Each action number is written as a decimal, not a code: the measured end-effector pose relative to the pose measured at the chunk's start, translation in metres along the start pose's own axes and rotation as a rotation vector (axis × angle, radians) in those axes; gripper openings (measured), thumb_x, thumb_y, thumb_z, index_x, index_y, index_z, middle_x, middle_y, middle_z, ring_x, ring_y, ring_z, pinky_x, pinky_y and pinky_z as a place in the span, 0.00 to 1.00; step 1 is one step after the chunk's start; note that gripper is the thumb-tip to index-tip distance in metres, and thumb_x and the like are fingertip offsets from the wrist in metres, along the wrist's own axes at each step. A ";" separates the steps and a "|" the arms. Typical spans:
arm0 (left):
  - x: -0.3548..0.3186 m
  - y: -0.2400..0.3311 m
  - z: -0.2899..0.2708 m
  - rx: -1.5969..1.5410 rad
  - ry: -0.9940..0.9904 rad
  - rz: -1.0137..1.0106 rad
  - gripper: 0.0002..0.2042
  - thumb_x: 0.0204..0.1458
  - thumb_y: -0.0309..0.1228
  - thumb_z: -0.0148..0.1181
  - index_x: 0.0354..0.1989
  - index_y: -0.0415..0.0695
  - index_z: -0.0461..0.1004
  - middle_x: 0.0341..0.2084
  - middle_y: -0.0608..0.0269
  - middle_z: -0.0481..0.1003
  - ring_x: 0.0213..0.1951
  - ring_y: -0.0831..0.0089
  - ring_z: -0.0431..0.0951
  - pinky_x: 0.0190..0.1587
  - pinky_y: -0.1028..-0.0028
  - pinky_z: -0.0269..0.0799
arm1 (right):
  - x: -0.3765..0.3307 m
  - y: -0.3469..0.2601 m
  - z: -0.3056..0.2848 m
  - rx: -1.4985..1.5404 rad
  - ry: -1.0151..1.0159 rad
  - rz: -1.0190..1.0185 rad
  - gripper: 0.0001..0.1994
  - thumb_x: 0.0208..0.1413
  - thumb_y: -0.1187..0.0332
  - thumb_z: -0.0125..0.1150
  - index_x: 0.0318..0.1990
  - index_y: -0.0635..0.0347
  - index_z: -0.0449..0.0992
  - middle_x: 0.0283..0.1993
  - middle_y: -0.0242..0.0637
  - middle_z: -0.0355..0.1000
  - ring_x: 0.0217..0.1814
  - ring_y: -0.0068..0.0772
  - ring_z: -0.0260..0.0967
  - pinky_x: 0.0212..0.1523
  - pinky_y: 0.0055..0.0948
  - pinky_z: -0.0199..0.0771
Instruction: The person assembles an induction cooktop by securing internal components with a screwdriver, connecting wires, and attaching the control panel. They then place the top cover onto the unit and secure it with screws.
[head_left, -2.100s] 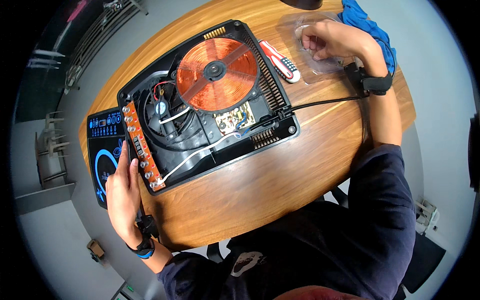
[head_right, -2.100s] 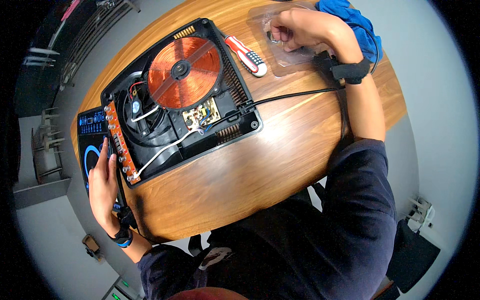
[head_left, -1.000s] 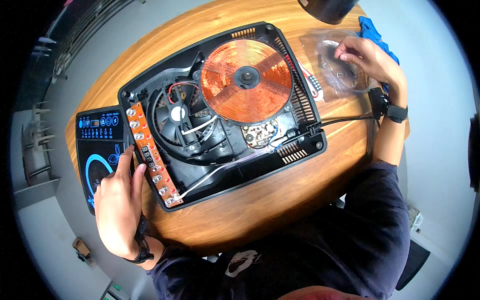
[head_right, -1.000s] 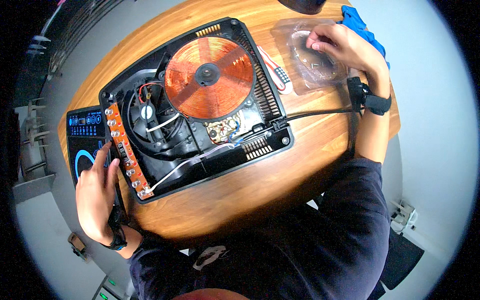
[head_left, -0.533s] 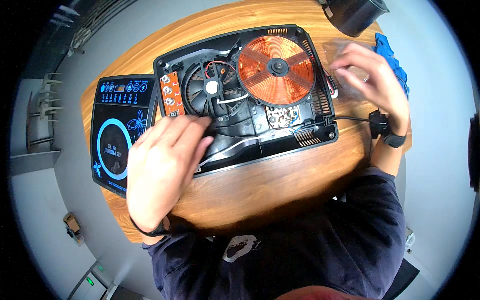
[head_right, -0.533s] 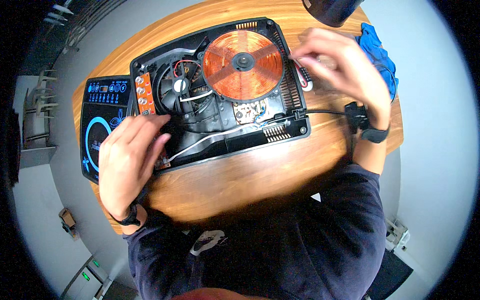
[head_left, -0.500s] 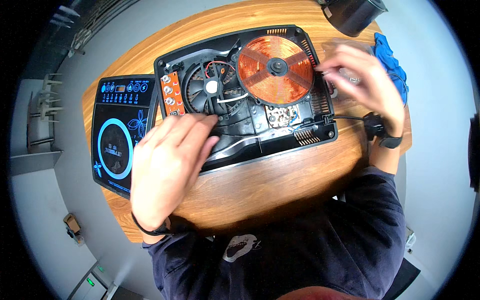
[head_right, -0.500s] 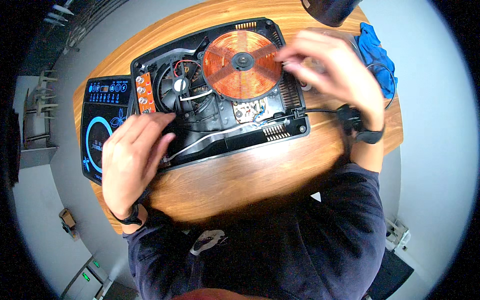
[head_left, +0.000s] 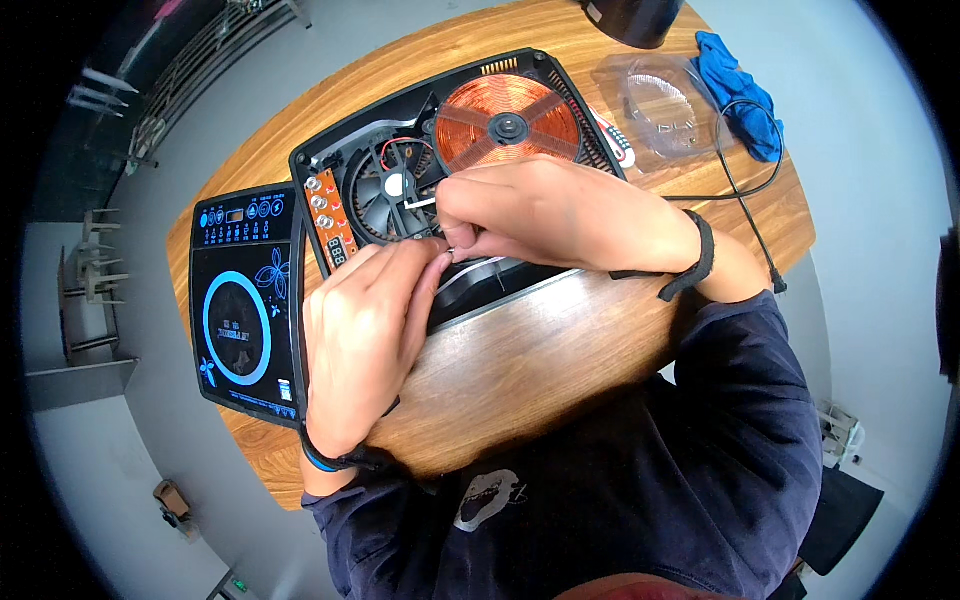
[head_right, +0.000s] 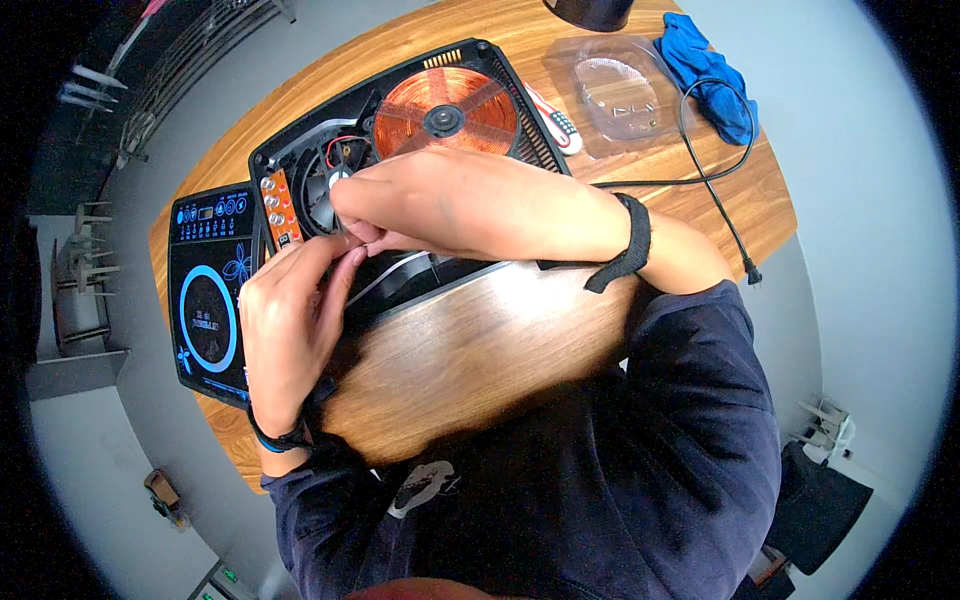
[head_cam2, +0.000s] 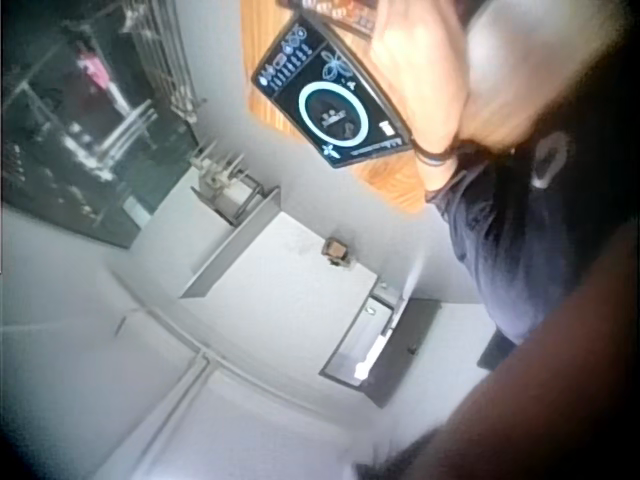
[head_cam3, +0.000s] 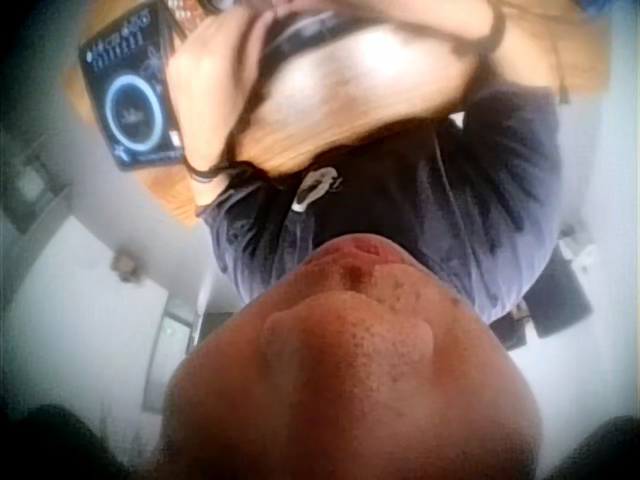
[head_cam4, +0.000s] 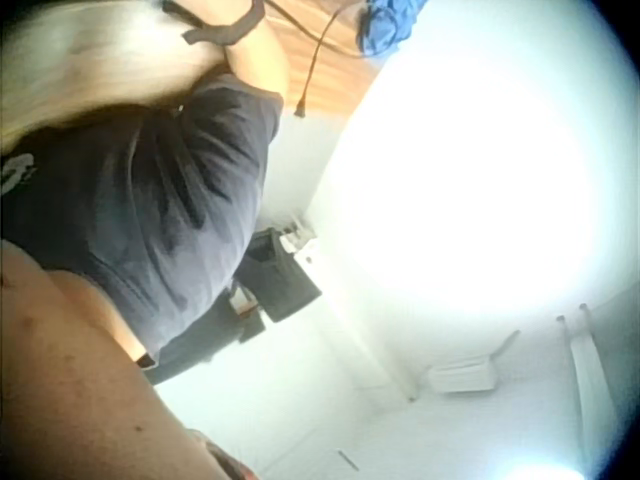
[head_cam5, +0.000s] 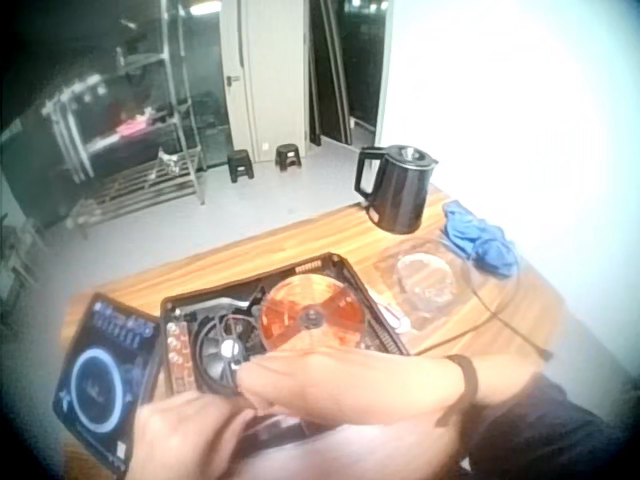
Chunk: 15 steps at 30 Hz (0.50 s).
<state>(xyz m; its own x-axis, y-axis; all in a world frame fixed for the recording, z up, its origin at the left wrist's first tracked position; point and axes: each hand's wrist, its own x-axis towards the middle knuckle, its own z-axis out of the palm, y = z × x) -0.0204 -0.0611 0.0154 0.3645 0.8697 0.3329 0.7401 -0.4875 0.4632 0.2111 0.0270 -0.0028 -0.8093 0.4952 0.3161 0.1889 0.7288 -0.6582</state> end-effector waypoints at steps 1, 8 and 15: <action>-0.001 -0.001 0.000 0.006 -0.016 -0.006 0.05 0.61 0.23 0.73 0.42 0.38 0.83 0.31 0.50 0.83 0.32 0.51 0.83 0.37 0.61 0.78 | -0.001 -0.001 0.000 0.000 -0.023 0.019 0.09 0.67 0.69 0.68 0.47 0.56 0.72 0.41 0.41 0.76 0.48 0.55 0.81 0.45 0.48 0.79; 0.000 -0.001 0.003 -0.033 -0.028 -0.091 0.04 0.63 0.24 0.72 0.42 0.38 0.83 0.32 0.52 0.84 0.28 0.56 0.83 0.32 0.63 0.77 | -0.004 0.017 -0.013 -0.150 0.174 -0.216 0.15 0.63 0.69 0.74 0.50 0.58 0.72 0.53 0.45 0.75 0.56 0.54 0.78 0.56 0.44 0.81; -0.005 -0.017 0.001 -0.057 0.070 -0.186 0.04 0.63 0.24 0.72 0.44 0.40 0.83 0.33 0.60 0.86 0.26 0.71 0.80 0.31 0.72 0.74 | -0.042 0.089 -0.072 -0.361 0.376 0.350 0.15 0.67 0.80 0.64 0.58 0.63 0.70 0.57 0.49 0.76 0.57 0.46 0.80 0.56 0.40 0.82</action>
<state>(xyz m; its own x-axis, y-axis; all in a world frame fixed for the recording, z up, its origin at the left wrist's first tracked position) -0.0336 -0.0568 0.0052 0.1833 0.9384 0.2929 0.7571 -0.3248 0.5668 0.3020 0.1046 -0.0258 -0.4266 0.8181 0.3856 0.6366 0.5744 -0.5145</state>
